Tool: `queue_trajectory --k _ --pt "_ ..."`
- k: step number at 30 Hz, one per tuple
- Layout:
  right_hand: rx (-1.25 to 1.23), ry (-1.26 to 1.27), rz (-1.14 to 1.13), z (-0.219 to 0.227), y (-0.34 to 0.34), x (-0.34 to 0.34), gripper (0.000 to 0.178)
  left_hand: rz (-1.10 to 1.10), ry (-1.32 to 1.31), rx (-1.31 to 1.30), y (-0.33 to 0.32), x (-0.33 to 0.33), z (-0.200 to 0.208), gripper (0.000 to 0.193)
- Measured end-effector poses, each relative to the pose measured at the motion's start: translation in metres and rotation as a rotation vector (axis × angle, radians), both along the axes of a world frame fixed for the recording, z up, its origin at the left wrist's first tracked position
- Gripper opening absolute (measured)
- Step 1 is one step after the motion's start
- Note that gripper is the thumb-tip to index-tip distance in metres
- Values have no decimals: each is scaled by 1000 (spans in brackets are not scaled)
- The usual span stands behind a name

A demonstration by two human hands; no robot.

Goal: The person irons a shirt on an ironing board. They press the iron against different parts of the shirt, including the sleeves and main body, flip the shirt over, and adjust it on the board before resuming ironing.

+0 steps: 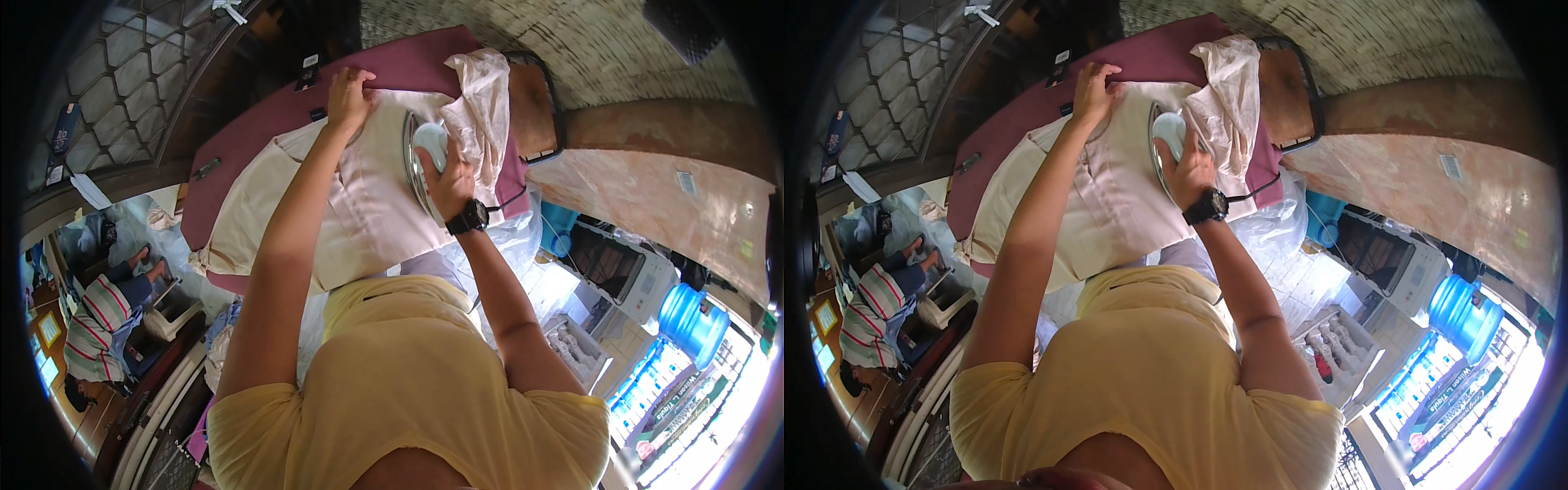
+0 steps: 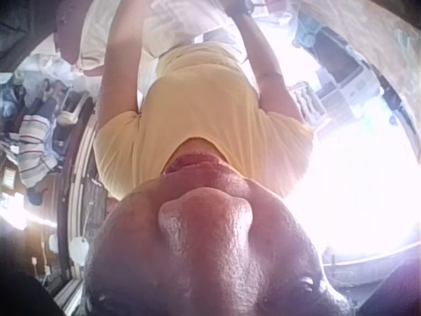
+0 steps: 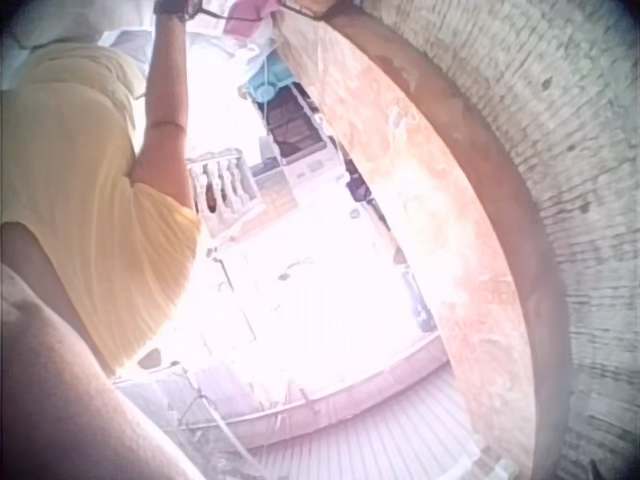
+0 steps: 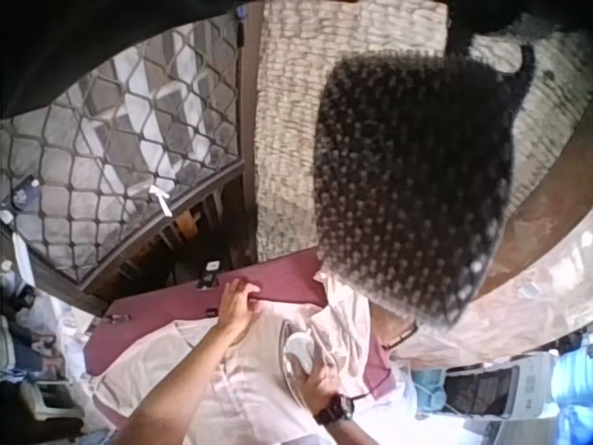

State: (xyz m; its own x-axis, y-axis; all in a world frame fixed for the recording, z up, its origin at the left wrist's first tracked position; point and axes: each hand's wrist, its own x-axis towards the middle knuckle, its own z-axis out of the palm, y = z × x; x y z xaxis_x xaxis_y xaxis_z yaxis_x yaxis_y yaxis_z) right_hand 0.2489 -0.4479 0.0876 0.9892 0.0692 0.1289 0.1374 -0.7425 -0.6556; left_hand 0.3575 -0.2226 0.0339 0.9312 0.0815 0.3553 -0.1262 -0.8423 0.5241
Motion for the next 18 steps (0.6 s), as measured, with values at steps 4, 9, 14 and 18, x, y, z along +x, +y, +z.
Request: queue_trajectory --k 4,9,14,18 --pt "-23 -62 -154 1 25 40 58 -35 122 -135 15 8 -17 34" --pt "-64 1 -107 8 37 79 58 -66 235 -245 22 20 -19 25" --pt "-72 23 -172 13 53 100 61 -128 248 -503 35 20 -21 15" --pt "186 124 195 18 42 104 57 -90 362 -431 36 25 -17 15"
